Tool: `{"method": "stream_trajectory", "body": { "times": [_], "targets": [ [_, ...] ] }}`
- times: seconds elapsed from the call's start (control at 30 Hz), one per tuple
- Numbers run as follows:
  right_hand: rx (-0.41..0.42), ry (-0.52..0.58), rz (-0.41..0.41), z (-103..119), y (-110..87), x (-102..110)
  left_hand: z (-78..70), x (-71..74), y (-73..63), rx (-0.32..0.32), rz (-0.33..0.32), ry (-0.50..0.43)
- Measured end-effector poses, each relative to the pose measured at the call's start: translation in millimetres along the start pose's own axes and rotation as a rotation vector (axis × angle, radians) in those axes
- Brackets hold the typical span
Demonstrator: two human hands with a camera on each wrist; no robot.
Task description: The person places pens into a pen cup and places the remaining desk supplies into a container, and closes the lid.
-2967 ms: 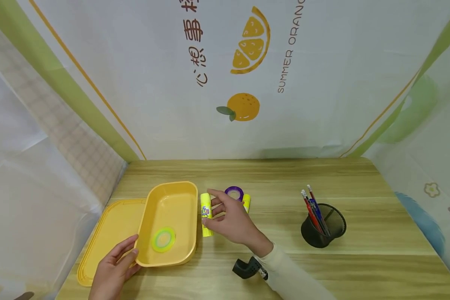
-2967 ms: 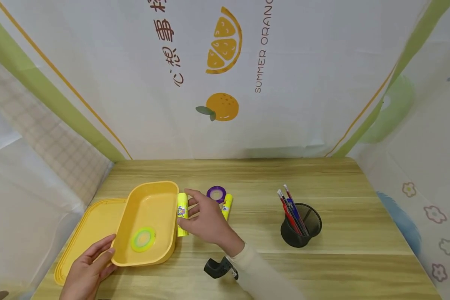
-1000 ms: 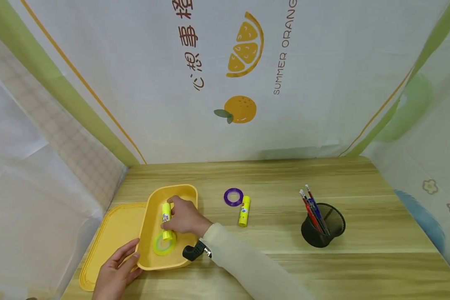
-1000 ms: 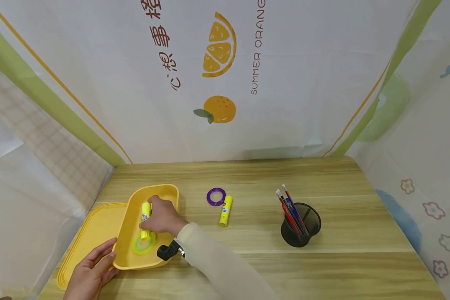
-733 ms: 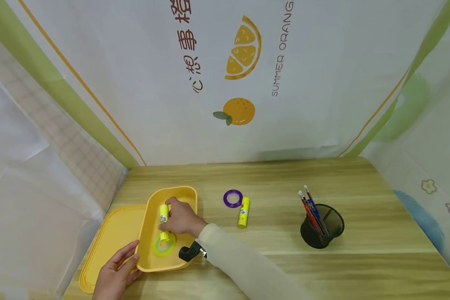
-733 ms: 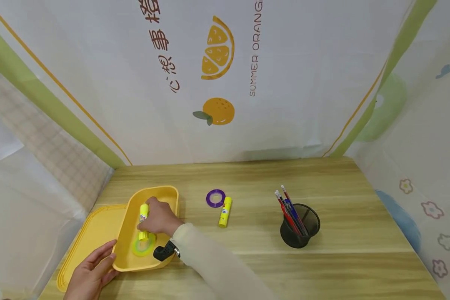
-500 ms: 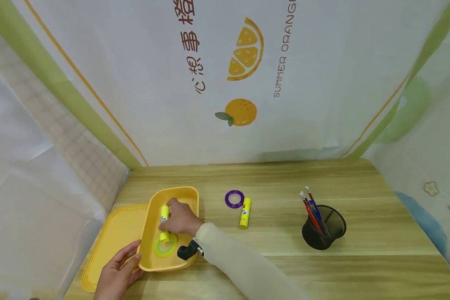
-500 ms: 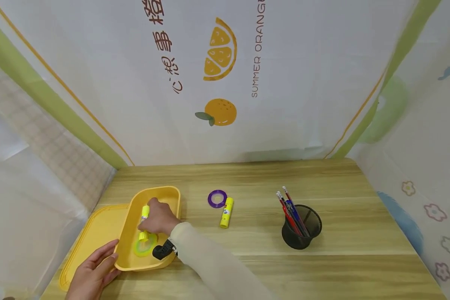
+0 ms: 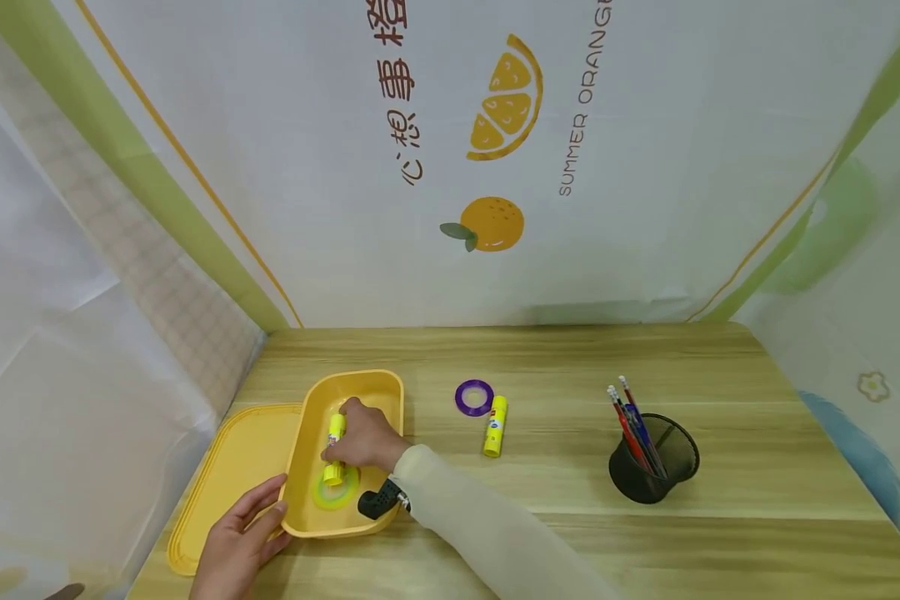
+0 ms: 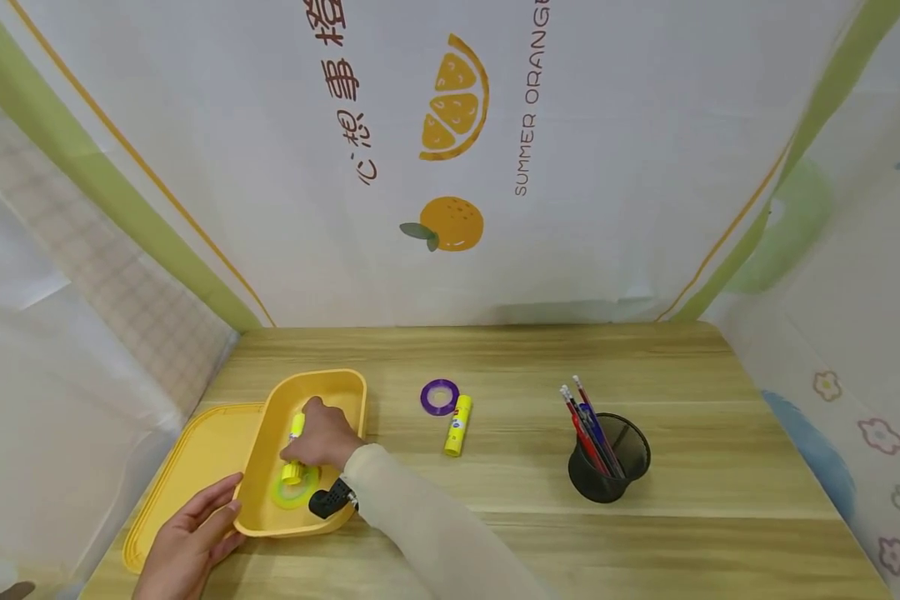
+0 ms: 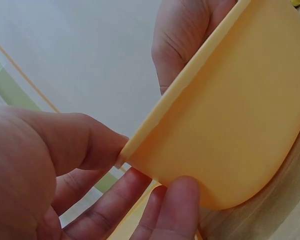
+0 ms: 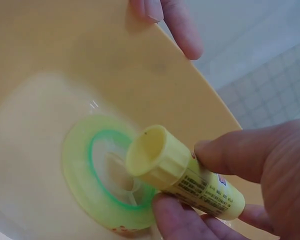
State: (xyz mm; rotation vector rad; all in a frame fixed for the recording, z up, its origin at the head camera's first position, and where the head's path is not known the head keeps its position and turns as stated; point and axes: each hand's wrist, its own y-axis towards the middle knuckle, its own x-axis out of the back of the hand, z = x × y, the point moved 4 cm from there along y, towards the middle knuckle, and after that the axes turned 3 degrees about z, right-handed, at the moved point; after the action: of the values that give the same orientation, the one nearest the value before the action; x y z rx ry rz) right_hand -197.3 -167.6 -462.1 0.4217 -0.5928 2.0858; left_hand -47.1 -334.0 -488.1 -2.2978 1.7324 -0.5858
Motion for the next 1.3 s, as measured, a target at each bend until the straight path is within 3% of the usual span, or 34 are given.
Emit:
{"method": "stream_trajectory", "body": {
  "times": [0.77, 1.03, 1.3],
  "targets": [
    [-0.032, 0.132, -0.005, -2, -2.6, 3, -2.0, -6.3, -0.1, 0.022, 0.006, 0.012],
    [0.038, 0.274, 0.002, 4, -7.9, 10, -3.0, -4.5, -0.5, 0.02, 0.012, 0.032],
    [0.136, 0.311, -0.021, 10, -16.4, 20, -2.6, -2.8, -1.1, 0.019, 0.01, 0.021]
  ]
}}
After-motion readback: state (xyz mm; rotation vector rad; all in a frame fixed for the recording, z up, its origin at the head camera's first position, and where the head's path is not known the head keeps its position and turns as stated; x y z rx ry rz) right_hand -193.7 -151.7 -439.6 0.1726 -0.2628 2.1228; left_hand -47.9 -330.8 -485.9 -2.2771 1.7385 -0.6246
